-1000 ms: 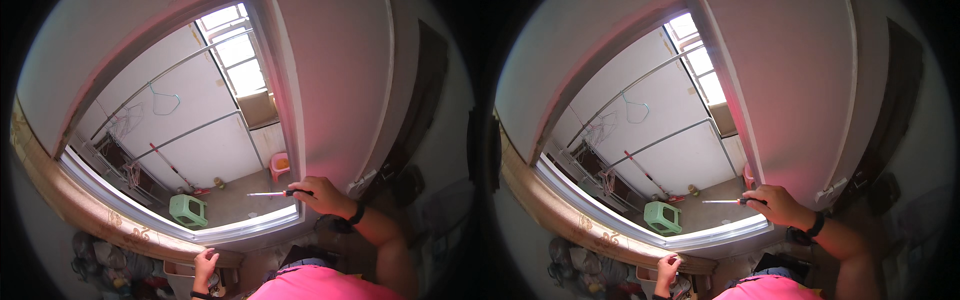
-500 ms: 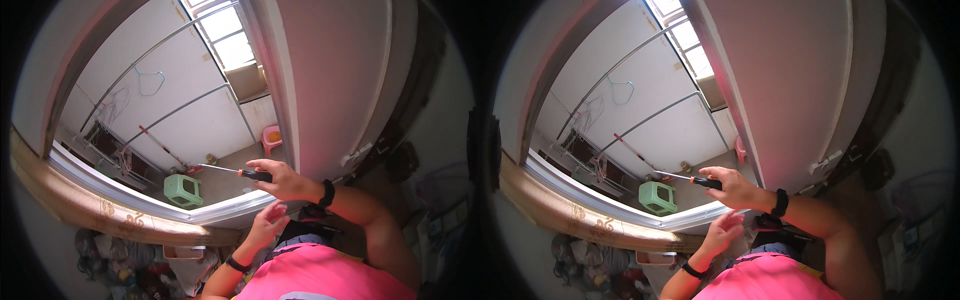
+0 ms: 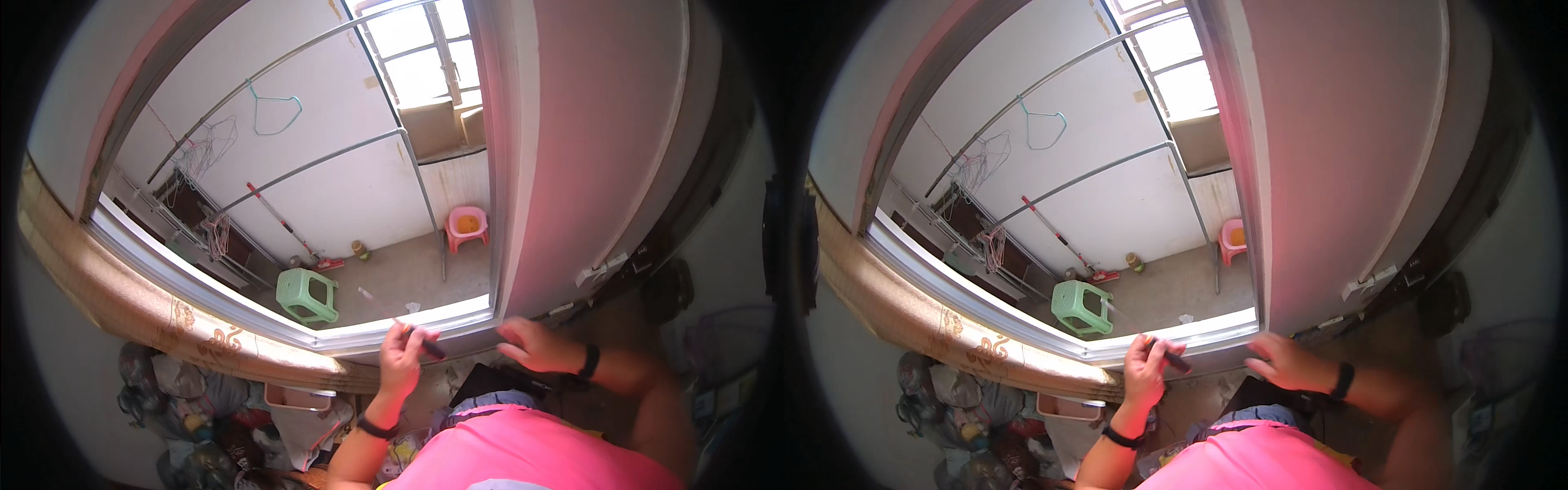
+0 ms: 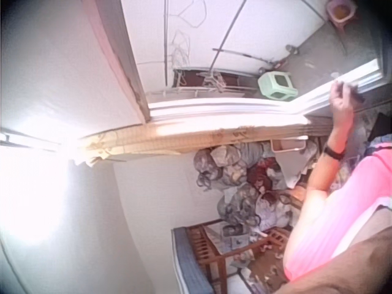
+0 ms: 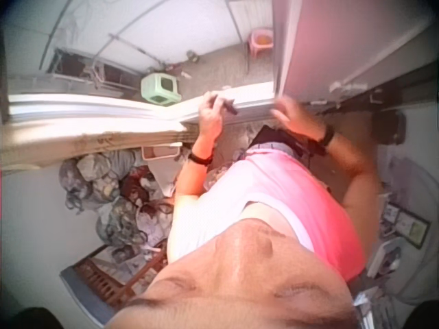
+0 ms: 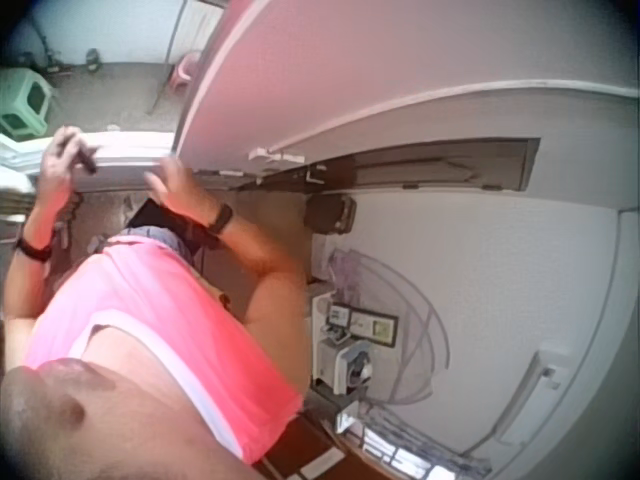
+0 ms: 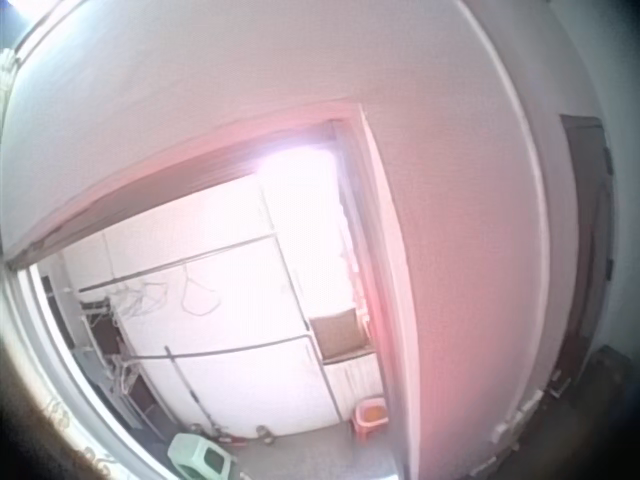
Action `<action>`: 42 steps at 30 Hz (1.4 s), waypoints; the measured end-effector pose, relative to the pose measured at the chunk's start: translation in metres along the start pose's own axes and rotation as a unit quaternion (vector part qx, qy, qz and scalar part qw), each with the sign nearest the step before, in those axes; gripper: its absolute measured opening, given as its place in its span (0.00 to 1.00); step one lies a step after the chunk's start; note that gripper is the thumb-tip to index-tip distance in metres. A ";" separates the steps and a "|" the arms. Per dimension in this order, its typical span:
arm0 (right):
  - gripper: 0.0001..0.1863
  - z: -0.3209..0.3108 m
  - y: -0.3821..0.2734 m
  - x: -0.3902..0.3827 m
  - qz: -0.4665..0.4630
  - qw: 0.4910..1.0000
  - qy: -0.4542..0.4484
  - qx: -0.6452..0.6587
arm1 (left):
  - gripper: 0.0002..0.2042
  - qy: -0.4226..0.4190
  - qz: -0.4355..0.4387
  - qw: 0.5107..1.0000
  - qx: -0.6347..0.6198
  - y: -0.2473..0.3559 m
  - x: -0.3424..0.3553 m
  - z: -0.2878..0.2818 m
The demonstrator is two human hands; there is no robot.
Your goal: The person uses a screwdriver and their hands to remove a damaged or old screen spline from a window frame, prying it out along the top edge and corner.
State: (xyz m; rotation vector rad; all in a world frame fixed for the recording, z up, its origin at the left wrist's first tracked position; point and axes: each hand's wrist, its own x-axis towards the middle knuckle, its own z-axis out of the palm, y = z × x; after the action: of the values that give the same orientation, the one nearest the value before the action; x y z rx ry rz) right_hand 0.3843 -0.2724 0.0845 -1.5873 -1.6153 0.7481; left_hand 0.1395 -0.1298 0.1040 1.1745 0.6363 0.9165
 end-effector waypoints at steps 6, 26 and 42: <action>0.15 0.045 0.251 -0.290 0.345 0.796 -0.497 0.019 | 0.05 0.052 -0.139 0.987 0.057 -0.045 -0.067 -0.113; 0.21 -0.014 0.173 -0.382 0.599 0.709 -0.351 0.123 | 0.10 0.111 -0.341 0.925 0.121 -0.086 -0.222 -0.158; 0.26 -0.043 0.144 -0.395 0.594 0.712 -0.363 0.090 | 0.22 0.050 -0.510 0.857 0.060 -0.085 -0.253 -0.142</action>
State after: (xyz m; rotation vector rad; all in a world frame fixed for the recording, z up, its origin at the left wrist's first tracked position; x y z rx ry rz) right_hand 0.4861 -0.6590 -0.0512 -2.2426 -0.6255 2.3499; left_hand -0.0818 -0.2884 -0.0275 0.7115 1.2450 0.0178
